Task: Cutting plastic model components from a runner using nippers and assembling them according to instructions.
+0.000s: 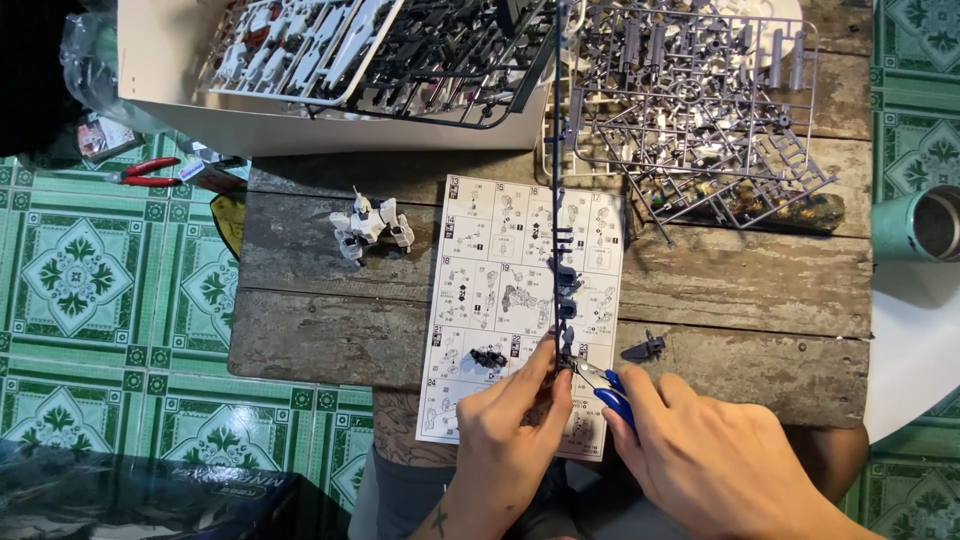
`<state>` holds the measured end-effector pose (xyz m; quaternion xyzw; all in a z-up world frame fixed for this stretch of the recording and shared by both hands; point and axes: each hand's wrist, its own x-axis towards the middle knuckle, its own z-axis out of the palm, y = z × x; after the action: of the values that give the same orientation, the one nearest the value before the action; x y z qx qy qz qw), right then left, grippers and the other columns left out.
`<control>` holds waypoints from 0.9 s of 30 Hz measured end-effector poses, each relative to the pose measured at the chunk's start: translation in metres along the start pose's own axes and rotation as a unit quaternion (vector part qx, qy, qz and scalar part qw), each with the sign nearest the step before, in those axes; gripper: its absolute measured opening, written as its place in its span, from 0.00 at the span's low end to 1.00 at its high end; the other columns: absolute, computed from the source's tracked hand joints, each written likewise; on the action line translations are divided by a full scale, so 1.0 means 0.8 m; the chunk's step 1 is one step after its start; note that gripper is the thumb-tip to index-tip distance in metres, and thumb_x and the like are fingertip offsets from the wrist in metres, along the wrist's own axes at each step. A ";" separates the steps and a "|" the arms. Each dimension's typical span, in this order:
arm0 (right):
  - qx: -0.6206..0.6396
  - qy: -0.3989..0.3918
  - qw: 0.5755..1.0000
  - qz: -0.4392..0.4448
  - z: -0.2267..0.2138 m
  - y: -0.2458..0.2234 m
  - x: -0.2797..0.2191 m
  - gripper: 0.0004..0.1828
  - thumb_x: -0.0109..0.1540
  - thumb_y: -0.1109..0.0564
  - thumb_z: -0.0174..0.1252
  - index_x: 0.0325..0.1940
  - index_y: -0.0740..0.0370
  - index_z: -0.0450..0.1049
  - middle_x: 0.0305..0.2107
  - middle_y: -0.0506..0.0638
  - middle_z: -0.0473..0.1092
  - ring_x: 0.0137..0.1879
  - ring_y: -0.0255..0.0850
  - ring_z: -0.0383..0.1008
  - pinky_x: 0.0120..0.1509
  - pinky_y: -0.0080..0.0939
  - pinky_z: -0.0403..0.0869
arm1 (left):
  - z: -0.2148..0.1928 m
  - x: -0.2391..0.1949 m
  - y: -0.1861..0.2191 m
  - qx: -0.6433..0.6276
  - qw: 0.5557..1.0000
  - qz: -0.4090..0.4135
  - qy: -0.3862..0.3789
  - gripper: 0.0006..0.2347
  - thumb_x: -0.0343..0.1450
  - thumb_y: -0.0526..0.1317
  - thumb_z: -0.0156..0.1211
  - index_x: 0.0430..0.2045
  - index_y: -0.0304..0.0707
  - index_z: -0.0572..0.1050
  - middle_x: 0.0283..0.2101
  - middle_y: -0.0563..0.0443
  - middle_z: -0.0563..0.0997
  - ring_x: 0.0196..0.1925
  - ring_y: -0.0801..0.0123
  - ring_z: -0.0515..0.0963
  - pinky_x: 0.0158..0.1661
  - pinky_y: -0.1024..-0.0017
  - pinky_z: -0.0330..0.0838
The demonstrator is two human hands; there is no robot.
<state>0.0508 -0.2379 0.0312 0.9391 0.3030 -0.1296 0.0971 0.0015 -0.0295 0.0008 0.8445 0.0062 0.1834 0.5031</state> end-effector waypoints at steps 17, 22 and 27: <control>-0.046 0.100 0.993 -0.037 -0.014 -0.001 0.008 0.20 0.72 0.30 0.53 0.52 0.43 0.71 0.27 0.43 0.71 0.22 0.46 0.81 0.20 0.50 0.71 | -0.003 -0.001 -0.014 0.034 0.999 -0.002 -0.024 0.17 0.76 0.29 0.70 0.61 0.24 0.80 0.46 0.36 0.92 0.32 0.64 0.90 0.33 0.69 0.83; -0.124 0.144 0.980 -0.058 -0.026 0.002 0.009 0.19 0.71 0.32 0.54 0.58 0.40 0.74 0.25 0.42 0.67 0.21 0.41 0.77 0.25 0.45 0.73 | -0.005 0.001 -0.013 0.021 0.999 -0.024 -0.029 0.16 0.76 0.30 0.70 0.60 0.26 0.82 0.44 0.38 0.93 0.25 0.66 0.87 0.28 0.68 0.80; 0.039 -0.033 0.999 -0.013 -0.016 0.015 0.017 0.26 0.69 0.27 0.53 0.64 0.39 0.67 0.38 0.42 0.76 0.39 0.50 0.88 0.29 0.62 0.83 | -0.006 0.002 -0.012 0.013 1.000 -0.017 -0.016 0.17 0.76 0.29 0.70 0.60 0.25 0.81 0.34 0.46 0.92 0.22 0.72 0.82 0.27 0.71 0.82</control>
<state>0.0709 -0.2364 0.0406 0.9335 0.3064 -0.1733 0.0686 0.0036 -0.0203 -0.0051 0.8536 0.0148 0.1614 0.4951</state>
